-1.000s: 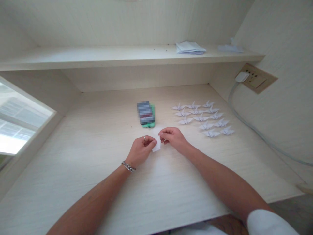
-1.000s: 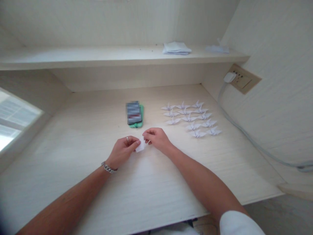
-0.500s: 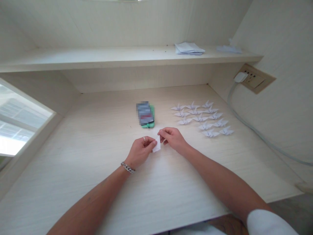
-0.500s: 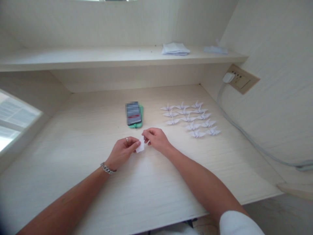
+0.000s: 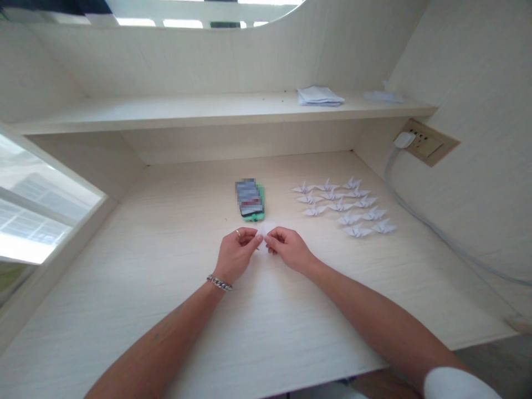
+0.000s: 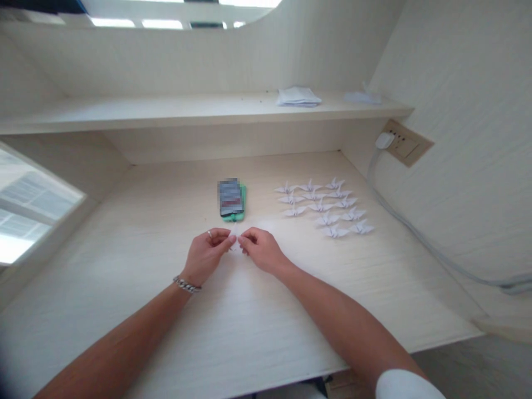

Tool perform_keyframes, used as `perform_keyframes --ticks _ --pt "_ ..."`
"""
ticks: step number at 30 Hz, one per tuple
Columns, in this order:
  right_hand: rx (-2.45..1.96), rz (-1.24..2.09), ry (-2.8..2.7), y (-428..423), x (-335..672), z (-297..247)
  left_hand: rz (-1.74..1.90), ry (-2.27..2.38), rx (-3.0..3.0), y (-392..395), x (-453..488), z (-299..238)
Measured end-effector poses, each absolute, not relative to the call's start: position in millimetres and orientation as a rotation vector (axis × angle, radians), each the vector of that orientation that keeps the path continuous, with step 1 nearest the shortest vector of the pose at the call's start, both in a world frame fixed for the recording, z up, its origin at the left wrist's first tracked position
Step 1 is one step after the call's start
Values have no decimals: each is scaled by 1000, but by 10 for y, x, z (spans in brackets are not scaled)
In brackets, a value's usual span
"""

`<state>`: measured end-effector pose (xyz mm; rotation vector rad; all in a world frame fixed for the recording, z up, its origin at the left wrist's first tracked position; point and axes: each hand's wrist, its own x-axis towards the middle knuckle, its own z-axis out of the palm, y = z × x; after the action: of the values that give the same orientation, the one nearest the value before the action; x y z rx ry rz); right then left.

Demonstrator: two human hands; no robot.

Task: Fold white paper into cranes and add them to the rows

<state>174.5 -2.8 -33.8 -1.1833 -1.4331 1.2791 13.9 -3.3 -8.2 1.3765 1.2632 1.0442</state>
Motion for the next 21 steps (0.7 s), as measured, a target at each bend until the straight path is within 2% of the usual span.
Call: perform_keyframes --ticks 7,21 --pt "-1242 1162 -1379 -36 1687 -360 1107 1226 1293 19 164 -94" --pt "-1097 1279 -1153 -188 1625 -379 1184 1094 1179 -210 134 -193"
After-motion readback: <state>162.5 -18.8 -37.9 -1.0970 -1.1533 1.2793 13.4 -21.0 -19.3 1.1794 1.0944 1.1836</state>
